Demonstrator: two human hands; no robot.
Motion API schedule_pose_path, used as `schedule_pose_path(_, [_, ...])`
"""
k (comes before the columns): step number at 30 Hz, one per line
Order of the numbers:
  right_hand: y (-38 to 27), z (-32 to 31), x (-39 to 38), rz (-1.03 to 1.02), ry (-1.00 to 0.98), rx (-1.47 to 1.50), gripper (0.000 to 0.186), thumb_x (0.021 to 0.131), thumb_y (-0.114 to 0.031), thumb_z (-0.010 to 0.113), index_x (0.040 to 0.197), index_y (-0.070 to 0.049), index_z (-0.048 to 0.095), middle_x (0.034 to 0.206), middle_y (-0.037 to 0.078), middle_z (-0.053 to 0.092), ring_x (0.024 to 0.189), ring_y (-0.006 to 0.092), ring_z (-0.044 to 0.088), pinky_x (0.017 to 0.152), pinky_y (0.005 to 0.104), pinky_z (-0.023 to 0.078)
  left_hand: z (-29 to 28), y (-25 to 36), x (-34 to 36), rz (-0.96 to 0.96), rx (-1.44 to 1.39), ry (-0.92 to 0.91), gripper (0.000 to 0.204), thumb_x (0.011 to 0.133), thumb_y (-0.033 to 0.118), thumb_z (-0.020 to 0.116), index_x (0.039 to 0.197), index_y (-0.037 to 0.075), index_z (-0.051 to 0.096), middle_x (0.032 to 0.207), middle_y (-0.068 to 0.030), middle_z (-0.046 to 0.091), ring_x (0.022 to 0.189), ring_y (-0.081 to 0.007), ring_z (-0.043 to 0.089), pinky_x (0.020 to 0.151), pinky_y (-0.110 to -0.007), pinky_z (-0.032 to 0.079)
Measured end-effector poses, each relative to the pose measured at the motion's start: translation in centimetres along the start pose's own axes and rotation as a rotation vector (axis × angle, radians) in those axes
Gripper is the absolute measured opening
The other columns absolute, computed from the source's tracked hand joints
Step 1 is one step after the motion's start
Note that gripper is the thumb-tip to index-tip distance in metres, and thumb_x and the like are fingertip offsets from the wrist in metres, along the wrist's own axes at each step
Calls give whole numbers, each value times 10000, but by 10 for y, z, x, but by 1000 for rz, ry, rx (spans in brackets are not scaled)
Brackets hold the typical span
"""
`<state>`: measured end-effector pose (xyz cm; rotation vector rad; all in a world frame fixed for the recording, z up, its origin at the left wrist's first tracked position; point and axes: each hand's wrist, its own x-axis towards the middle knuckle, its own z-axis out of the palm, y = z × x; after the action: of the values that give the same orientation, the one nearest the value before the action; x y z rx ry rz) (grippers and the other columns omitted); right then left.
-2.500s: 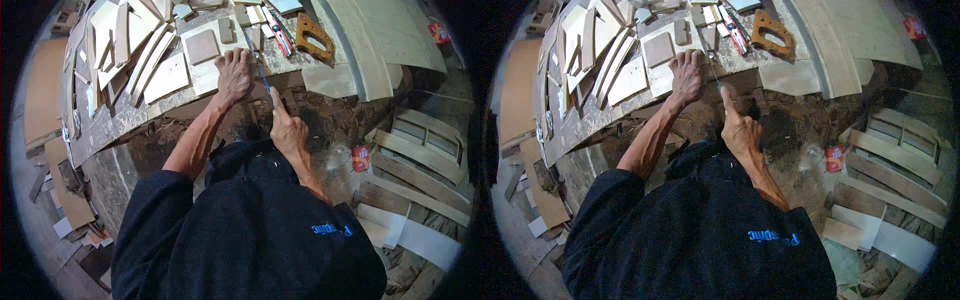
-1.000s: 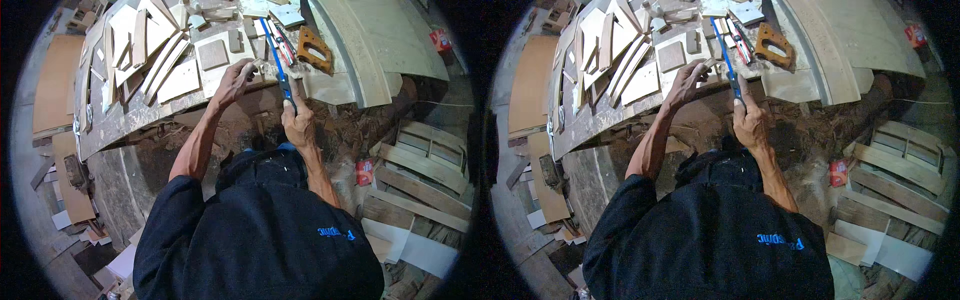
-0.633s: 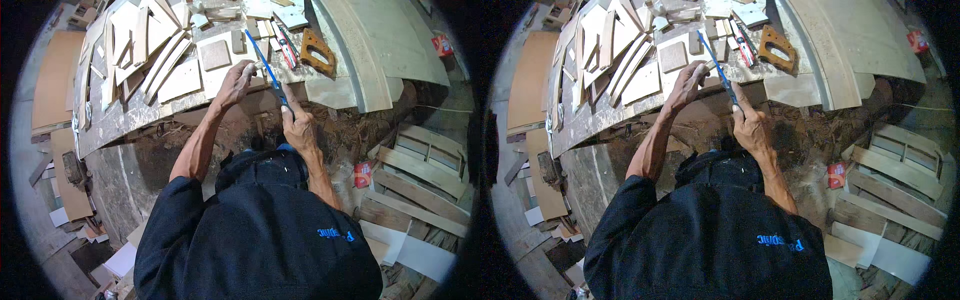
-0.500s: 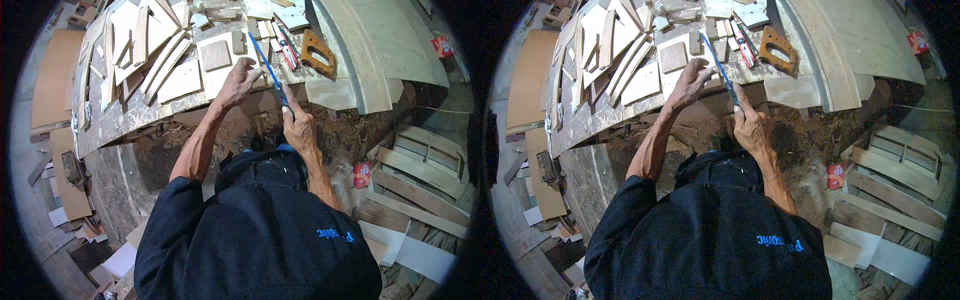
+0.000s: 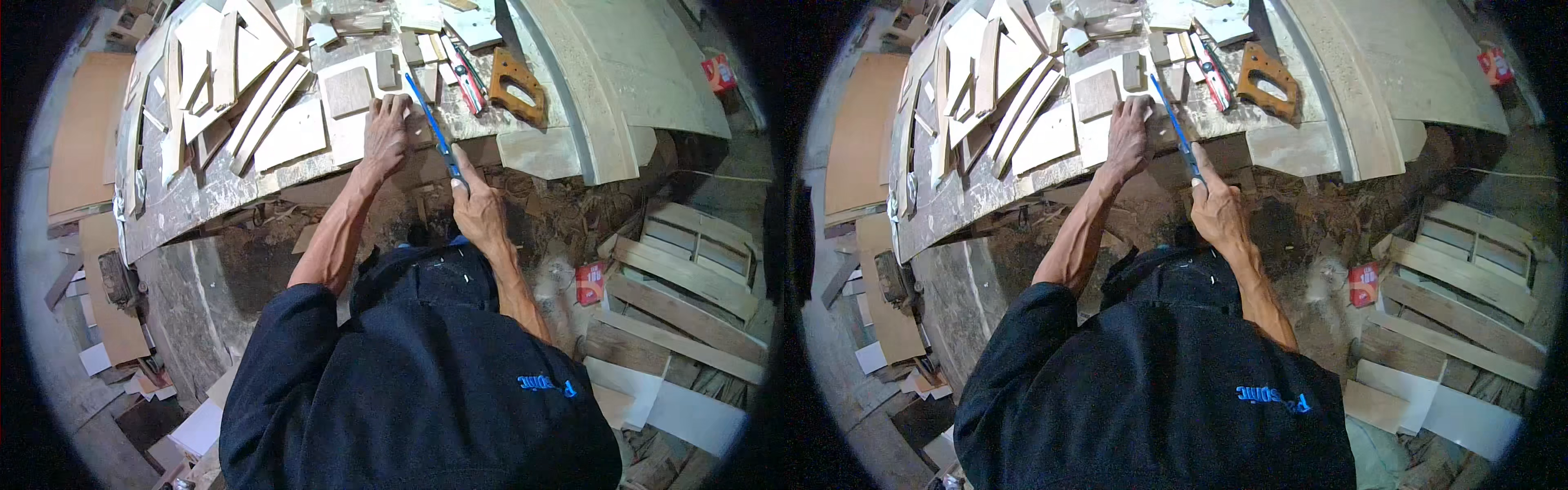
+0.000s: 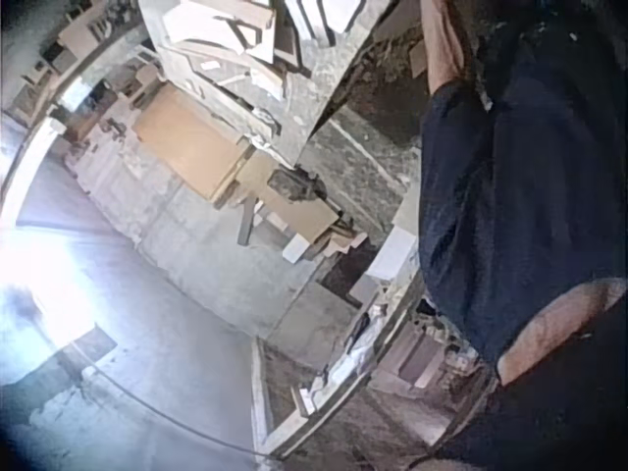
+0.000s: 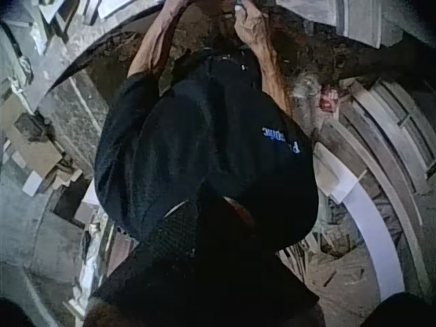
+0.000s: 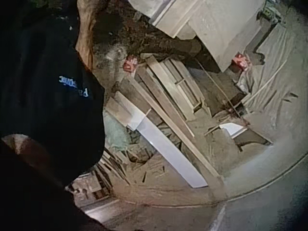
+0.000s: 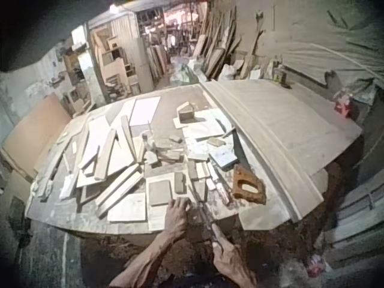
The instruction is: Cutting a small piece of wood with a hacksaw and then sanding the edges on a workshop bench.
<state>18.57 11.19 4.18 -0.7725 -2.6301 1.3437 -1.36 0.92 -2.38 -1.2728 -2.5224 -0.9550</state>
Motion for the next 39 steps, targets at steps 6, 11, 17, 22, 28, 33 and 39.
schedule_pose_path(6, [12,7,3,-54,30,9,579,951,-134,495,1510,-247,392,983,249,645,796,424,663,712,478,506,2,0,-1,-34,54,-28,414,828,169,637,1196,54,486,1131,-163,490,1046,-361,458,900,-475,364])
schedule_pose_path(11, [5,1,-4,-9,-25,-40,603,950,-144,499,1526,-260,364,885,244,693,720,415,674,670,480,523,3,7,-8,-115,149,-47,449,849,279,673,1257,173,517,1192,-142,480,1126,-376,440,911,-522,348])
schedule_pose_path(17, [6,8,-16,-77,-7,-350,720,931,-97,487,1567,-328,241,649,197,618,595,400,618,578,511,487,13,10,-9,-77,161,-6,521,771,184,655,1267,120,506,1182,-144,450,1107,-358,428,888,-507,330])
schedule_pose_path(22, [15,7,-11,30,5,61,646,941,-98,489,1546,-260,329,707,205,643,613,370,644,588,477,502,14,1,-8,-74,99,-34,480,815,251,680,1242,113,510,1181,-137,464,1138,-374,430,899,-526,349])
schedule_pose_path(28, [11,-3,-10,-103,201,175,552,975,-169,491,1515,-223,395,760,237,646,630,367,648,628,433,507,9,4,-6,-59,61,-8,408,805,219,691,1175,120,549,1163,-132,490,1116,-371,443,898,-523,366])
schedule_pose_path(33, [6,-8,-11,60,33,99,522,962,-182,518,1475,-252,453,779,256,648,708,414,673,658,465,513,8,4,-5,-36,49,17,394,797,189,691,1162,122,559,1148,-132,501,1110,-373,445,899,-514,374])
schedule_pose_path(39, [10,-9,-8,-8,53,94,536,952,-173,527,1477,-247,448,941,267,676,784,425,684,683,454,528,7,1,-5,-52,54,-11,452,796,180,708,1211,102,549,1138,-113,530,1088,-361,463,897,-483,394])
